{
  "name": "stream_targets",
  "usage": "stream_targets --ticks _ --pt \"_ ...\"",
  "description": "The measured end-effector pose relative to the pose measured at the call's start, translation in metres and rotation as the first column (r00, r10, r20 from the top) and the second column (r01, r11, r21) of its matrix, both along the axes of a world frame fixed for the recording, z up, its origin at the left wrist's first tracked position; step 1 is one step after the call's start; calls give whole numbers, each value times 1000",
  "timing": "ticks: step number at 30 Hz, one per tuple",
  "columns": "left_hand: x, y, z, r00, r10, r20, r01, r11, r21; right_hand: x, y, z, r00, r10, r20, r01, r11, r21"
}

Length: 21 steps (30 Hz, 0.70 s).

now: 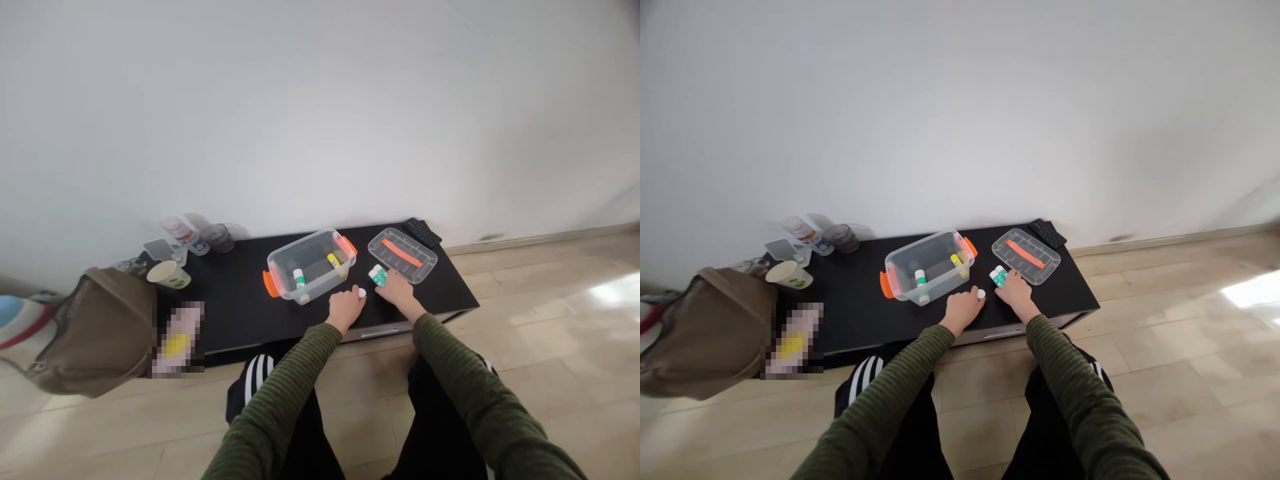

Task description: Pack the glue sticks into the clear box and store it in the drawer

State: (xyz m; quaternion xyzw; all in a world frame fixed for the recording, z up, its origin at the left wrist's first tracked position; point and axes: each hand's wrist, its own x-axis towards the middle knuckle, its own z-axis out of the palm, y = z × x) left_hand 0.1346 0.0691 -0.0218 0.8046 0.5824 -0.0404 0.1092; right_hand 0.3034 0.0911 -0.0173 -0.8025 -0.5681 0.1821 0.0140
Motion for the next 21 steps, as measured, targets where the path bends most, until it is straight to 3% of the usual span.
stream_targets --ticks 7,11,16,21 --pt "27 20 -12 987 140 74 -141 990 15 -18 4 5 997 44 70 -53 990 133" --pt "39 28 -18 955 225 192 -220 974 -47 -11 3 11 996 49 68 -52 997 51" --pt "41 33 -32 842 232 488 -174 971 -162 -3 4 8 999 14 40 -13 999 -32" --pt "29 26 -32 703 148 696 -63 987 -146 2 9 3 995 87 45 -92 989 119"
